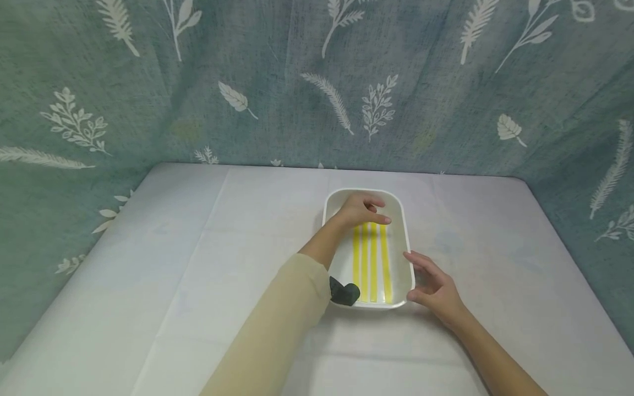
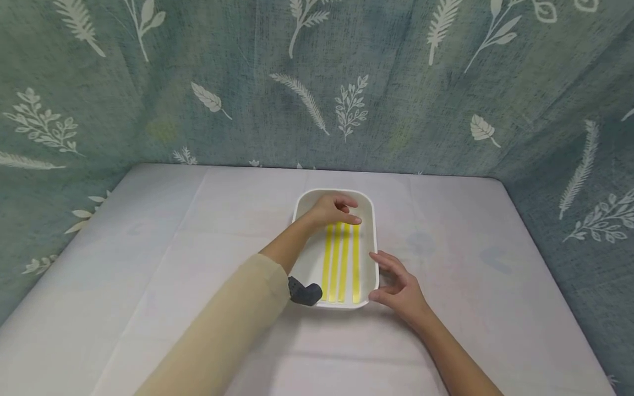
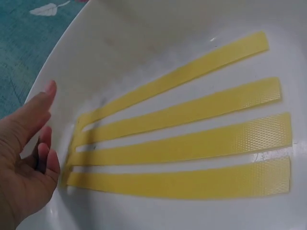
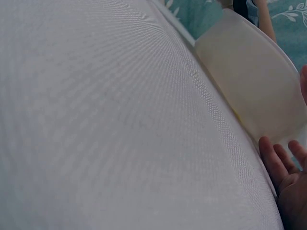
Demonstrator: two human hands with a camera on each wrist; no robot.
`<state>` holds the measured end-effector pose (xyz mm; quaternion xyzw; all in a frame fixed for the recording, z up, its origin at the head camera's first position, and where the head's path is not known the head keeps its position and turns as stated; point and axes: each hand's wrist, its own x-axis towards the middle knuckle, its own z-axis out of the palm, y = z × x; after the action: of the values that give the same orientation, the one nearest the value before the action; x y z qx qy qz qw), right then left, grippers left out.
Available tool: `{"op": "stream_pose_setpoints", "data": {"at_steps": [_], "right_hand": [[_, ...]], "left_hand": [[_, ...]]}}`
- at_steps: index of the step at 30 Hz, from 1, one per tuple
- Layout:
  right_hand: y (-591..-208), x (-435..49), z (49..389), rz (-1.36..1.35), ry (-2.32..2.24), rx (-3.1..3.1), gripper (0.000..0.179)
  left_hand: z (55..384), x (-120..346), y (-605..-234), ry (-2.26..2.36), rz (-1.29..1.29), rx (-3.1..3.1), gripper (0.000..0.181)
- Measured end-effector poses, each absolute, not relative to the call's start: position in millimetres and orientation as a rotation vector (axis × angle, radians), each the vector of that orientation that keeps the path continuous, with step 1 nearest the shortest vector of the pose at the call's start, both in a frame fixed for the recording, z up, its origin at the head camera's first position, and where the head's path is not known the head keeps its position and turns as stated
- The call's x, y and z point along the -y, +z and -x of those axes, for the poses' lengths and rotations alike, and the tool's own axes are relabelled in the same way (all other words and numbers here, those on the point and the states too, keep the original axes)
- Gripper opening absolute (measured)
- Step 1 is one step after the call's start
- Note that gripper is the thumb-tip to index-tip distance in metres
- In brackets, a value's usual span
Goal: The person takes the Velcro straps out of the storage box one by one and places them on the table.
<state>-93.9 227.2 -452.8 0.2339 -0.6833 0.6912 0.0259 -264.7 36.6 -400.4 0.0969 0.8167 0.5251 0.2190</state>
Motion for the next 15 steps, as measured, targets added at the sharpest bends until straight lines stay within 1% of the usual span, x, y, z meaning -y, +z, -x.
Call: {"op": "stream_pose_setpoints", "data": {"at_steps": [3, 9, 15], "right_hand": [[-452, -228, 94, -0.715, 2.14, 2.109, 0.064], [-453, -227, 93, -0.69, 2.136, 2.144, 0.064], [-454, -227, 92, -0.674, 2.13, 2.154, 0.064]], "left_hand": [[262, -39, -403, 1.374, -0.336, -2.349, 0.05], [258, -42, -409, 1.198, -0.424, -2.439, 0.061], [255, -45, -413, 0.8, -0.51, -2.67, 0.067]]}}
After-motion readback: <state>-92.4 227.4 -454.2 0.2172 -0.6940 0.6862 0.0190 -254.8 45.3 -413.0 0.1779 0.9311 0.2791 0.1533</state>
